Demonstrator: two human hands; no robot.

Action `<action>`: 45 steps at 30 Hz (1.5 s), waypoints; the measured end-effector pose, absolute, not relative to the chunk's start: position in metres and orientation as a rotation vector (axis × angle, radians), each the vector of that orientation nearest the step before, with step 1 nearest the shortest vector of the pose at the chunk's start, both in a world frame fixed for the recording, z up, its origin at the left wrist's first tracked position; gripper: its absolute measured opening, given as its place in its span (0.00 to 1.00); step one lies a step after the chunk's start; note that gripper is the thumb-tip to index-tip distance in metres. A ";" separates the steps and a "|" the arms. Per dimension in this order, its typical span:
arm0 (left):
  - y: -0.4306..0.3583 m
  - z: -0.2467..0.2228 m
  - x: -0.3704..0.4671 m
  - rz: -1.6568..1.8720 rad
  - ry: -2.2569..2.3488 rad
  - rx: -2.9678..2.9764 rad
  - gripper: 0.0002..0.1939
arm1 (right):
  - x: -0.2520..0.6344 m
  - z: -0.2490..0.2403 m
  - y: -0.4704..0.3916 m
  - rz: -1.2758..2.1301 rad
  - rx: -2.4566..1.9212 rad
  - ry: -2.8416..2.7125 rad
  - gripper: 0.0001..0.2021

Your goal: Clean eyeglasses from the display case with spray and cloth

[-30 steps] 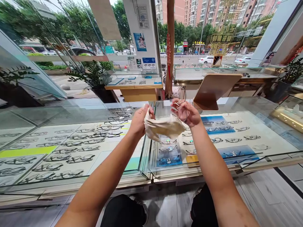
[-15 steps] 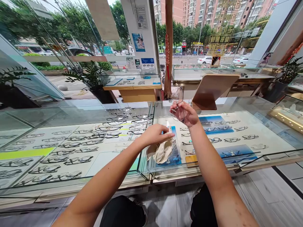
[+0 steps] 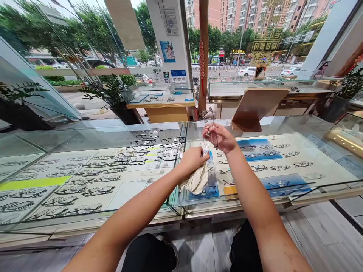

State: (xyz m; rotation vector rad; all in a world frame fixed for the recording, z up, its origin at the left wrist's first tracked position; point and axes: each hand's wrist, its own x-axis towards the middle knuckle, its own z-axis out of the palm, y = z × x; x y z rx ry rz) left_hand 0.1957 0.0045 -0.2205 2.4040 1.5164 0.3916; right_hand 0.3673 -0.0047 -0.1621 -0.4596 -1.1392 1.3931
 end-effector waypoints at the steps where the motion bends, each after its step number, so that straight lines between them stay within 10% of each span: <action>1: 0.005 -0.220 0.195 0.420 1.506 2.405 0.19 | 0.367 -0.162 -0.005 1.395 -0.453 -1.138 0.22; 22: 0.003 -0.219 0.189 0.721 1.347 2.400 0.23 | 0.374 -0.158 -0.017 1.350 -0.170 -1.027 0.23; 27: 0.011 -0.212 0.172 1.009 1.309 2.282 0.10 | 0.378 -0.156 -0.022 1.229 -0.154 -1.152 0.29; 36: 0.010 -0.076 0.116 2.179 0.687 2.102 0.15 | 0.362 -0.059 -0.051 1.010 -0.561 -1.738 0.16; 45: -0.018 -0.011 0.085 1.820 0.510 2.869 0.38 | 0.331 -0.022 -0.044 0.692 -0.664 -1.961 0.14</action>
